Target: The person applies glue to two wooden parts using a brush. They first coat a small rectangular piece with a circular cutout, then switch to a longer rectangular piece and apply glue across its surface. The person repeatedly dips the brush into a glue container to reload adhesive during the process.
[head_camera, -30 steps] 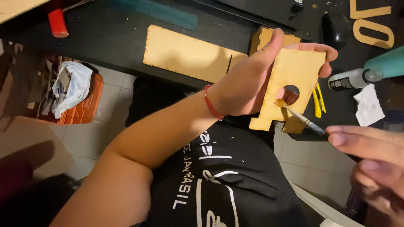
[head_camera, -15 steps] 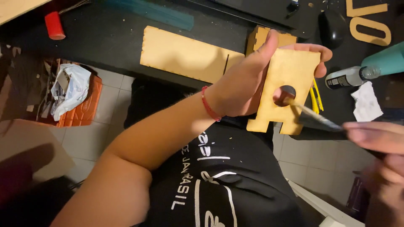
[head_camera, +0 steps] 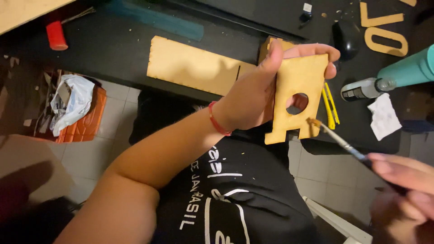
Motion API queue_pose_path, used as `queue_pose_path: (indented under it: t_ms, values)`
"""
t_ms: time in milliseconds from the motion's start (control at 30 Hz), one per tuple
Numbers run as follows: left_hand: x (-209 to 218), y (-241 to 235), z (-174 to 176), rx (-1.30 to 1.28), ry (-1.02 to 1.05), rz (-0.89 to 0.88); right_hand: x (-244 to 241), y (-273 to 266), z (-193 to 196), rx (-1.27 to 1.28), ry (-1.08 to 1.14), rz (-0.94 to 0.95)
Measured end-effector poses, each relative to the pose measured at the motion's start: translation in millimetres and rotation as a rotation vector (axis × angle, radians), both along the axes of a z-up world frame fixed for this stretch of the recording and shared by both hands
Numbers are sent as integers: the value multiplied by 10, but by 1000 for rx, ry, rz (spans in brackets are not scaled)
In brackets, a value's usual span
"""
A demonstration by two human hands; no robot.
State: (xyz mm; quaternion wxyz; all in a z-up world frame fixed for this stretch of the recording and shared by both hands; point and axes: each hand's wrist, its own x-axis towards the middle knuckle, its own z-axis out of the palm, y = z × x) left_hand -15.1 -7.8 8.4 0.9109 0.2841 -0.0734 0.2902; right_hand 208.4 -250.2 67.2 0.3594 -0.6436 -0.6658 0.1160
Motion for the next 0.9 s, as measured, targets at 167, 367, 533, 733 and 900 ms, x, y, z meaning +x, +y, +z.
queue_pose_path:
  t_ms: [167, 367, 533, 733, 900]
  values:
    - [22, -76, 51, 4, -6, 106, -160, 34, 271, -467, 47, -30]
    - [107, -110, -30, 85, -20, 279, -937, 116, 82, 260, -246, 176]
    - [94, -108, -27, 43, -42, 314, -487, 20, 187, 3, -134, 194]
    - [159, -130, -20, 29, -81, 336, -881, 464, -236, 689, -293, -23]
    - [149, -148, 2, 18, -45, 335, -804, 53, -61, 274, -107, 157]
